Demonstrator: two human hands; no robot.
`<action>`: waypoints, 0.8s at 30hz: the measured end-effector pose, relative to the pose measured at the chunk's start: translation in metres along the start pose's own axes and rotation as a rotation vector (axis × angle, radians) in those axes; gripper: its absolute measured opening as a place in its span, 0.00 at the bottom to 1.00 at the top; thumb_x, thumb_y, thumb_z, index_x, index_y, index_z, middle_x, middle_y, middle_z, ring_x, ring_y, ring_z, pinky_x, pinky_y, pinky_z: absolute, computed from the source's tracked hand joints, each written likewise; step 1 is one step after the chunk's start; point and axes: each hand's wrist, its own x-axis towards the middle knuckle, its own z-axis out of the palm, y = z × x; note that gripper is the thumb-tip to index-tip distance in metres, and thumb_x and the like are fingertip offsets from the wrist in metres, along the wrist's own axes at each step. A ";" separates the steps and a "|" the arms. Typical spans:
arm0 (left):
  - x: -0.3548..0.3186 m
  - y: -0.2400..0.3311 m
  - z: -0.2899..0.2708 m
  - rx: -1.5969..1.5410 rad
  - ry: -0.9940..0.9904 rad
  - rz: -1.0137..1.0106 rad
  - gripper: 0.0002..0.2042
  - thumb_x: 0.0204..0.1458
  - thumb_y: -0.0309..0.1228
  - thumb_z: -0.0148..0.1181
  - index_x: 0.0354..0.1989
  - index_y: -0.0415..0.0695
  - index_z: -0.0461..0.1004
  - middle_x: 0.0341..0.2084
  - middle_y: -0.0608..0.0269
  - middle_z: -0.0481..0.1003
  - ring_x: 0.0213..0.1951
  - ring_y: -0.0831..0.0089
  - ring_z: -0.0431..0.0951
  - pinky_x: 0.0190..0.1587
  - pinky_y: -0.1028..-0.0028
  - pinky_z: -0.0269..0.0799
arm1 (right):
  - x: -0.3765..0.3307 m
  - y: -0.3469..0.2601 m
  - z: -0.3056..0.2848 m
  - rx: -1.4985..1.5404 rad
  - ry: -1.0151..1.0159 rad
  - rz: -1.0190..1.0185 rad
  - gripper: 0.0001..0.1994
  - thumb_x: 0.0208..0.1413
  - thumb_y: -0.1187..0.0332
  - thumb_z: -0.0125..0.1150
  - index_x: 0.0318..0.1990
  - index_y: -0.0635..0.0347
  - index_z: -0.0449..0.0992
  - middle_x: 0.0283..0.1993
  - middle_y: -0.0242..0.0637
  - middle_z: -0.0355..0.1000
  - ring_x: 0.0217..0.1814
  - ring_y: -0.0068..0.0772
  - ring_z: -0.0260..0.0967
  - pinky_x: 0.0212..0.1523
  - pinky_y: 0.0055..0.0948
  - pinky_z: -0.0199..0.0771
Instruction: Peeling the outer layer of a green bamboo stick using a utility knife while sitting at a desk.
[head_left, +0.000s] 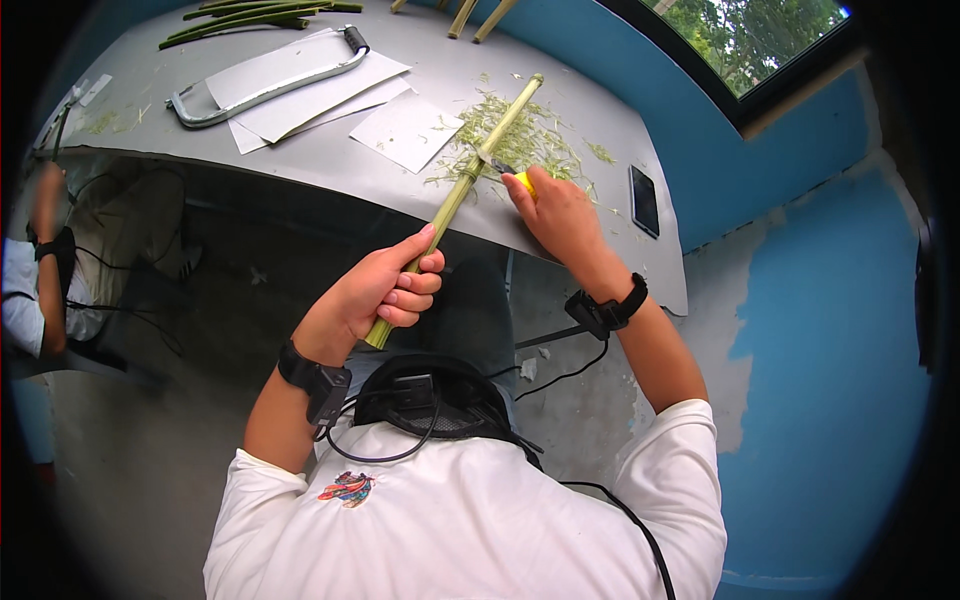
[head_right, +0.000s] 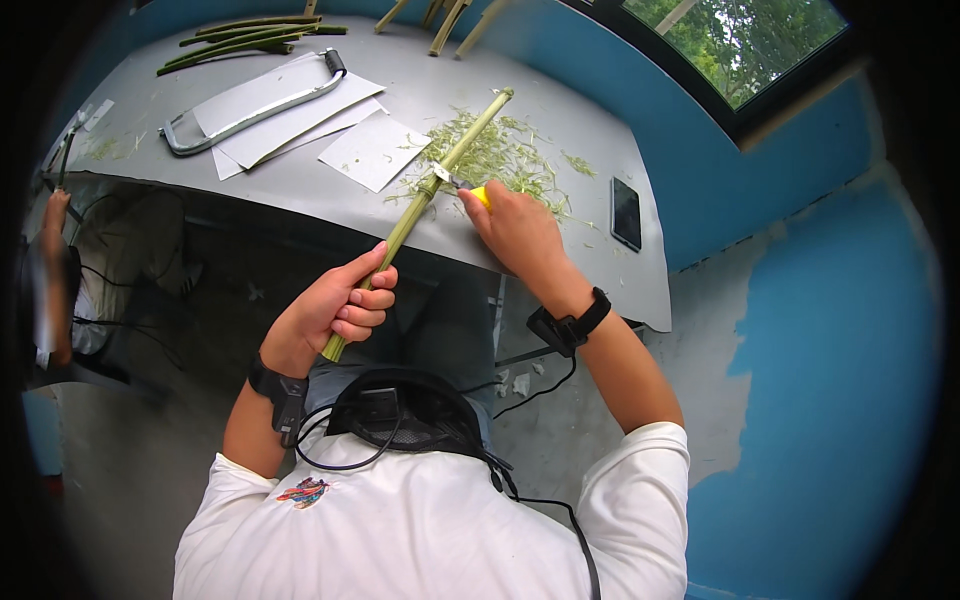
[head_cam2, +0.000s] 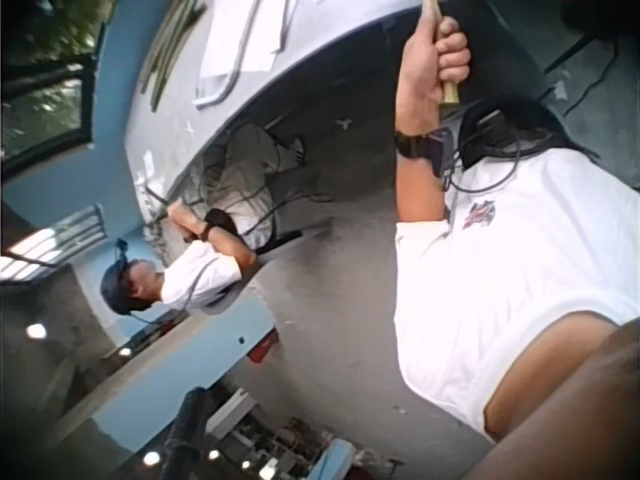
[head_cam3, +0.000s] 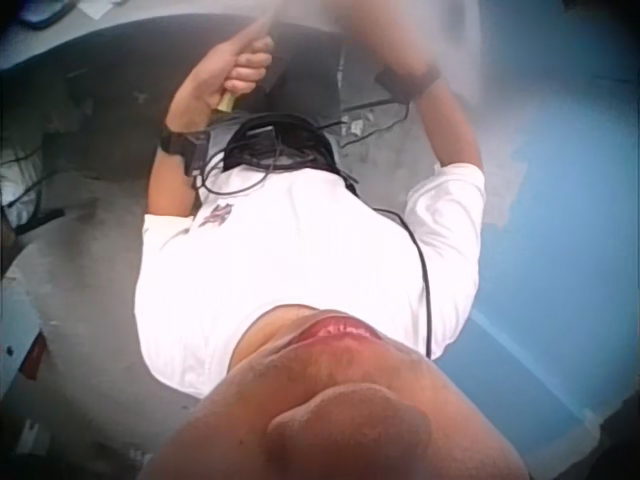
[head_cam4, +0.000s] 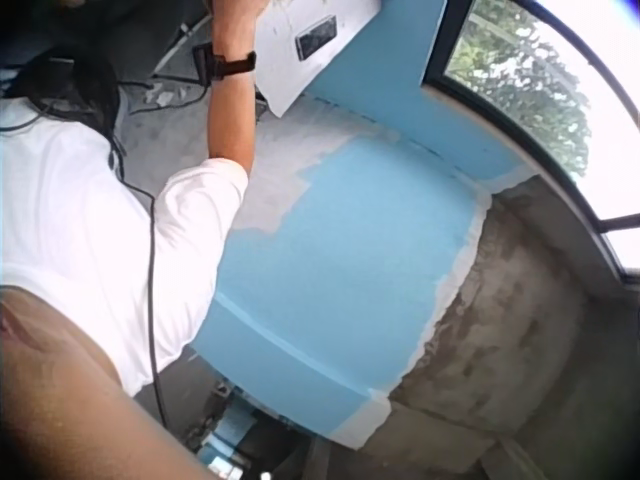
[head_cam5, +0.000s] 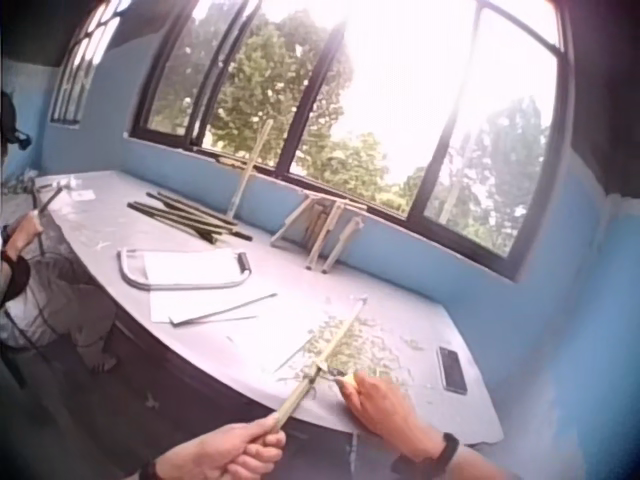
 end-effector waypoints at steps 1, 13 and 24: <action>0.000 -0.001 -0.001 0.000 -0.005 -0.003 0.24 0.80 0.59 0.46 0.35 0.54 0.62 0.19 0.82 0.52 0.16 0.91 0.47 0.13 0.86 0.44 | 0.004 0.005 -0.004 -0.049 0.046 0.021 0.27 0.79 0.45 0.56 0.35 0.62 0.74 0.26 0.55 0.76 0.29 0.66 0.77 0.32 0.59 0.74; -0.004 -0.005 0.014 0.172 0.154 0.104 0.25 0.80 0.60 0.45 0.38 0.51 0.64 0.19 0.79 0.54 0.15 0.90 0.51 0.13 0.83 0.46 | -0.015 -0.009 -0.008 0.170 -0.146 -0.008 0.25 0.80 0.48 0.58 0.36 0.63 0.71 0.26 0.54 0.71 0.30 0.64 0.72 0.34 0.57 0.68; -0.002 -0.008 0.025 0.283 0.247 0.134 0.26 0.79 0.62 0.45 0.39 0.52 0.63 0.19 0.80 0.53 0.16 0.90 0.49 0.15 0.83 0.45 | 0.005 0.001 -0.003 0.081 -0.142 -0.053 0.28 0.78 0.42 0.57 0.35 0.61 0.75 0.26 0.53 0.76 0.31 0.66 0.77 0.34 0.60 0.75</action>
